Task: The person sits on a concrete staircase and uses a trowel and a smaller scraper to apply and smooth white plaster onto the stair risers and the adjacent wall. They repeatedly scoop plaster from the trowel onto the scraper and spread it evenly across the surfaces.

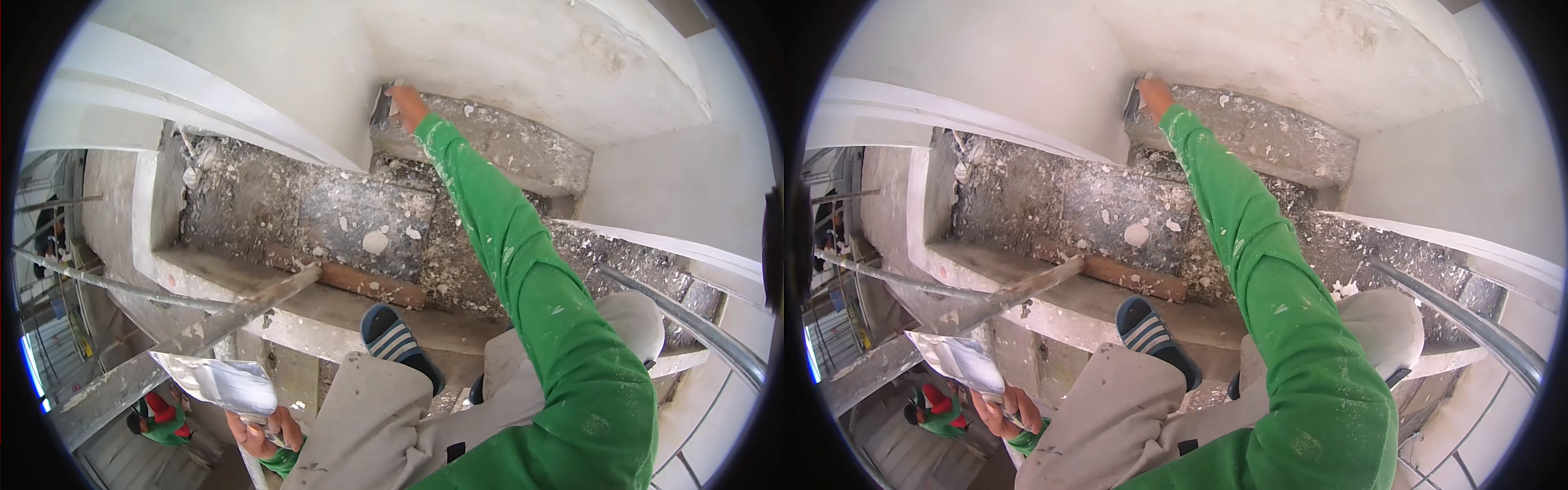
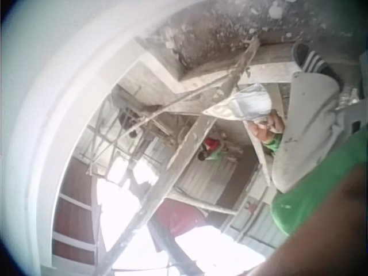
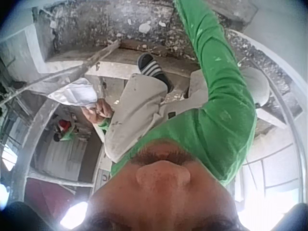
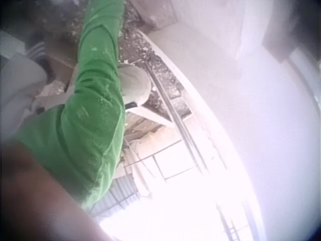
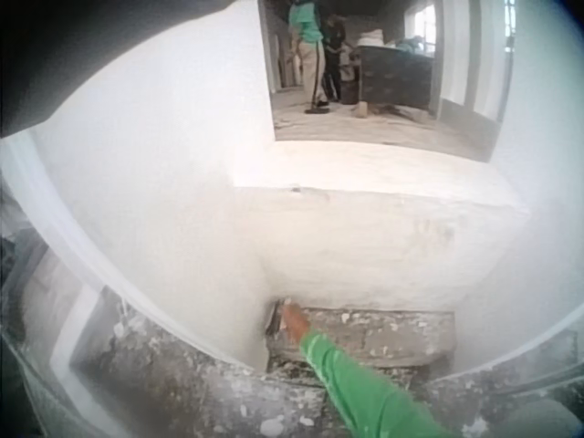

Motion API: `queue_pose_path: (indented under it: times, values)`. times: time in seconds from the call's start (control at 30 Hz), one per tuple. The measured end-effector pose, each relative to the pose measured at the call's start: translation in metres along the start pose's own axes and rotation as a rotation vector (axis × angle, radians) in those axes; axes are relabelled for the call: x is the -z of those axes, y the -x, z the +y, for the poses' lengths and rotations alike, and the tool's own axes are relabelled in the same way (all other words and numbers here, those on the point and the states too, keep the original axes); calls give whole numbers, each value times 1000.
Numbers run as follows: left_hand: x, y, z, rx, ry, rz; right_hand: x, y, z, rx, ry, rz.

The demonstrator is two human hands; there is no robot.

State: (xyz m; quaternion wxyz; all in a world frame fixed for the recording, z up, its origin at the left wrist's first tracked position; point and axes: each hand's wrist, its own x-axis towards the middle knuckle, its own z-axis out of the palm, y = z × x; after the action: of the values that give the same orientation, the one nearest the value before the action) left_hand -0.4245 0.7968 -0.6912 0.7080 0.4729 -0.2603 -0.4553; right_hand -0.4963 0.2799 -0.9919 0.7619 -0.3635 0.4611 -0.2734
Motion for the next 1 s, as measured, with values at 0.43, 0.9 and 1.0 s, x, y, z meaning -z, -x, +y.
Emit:
queue_pose_path:
  times: [0.43, 0.9, 1.0]
  values:
    - [-2, -17, -3, 88, 51, -40, -45, 98, -153, 272, -15, -236]
    - [-46, -54, -17, 129, 124, -47, -79, 167, -271, 820, 205, -319]
    - [-38, -52, -12, 94, 90, -147, -45, 179, -213, 584, -89, -127]
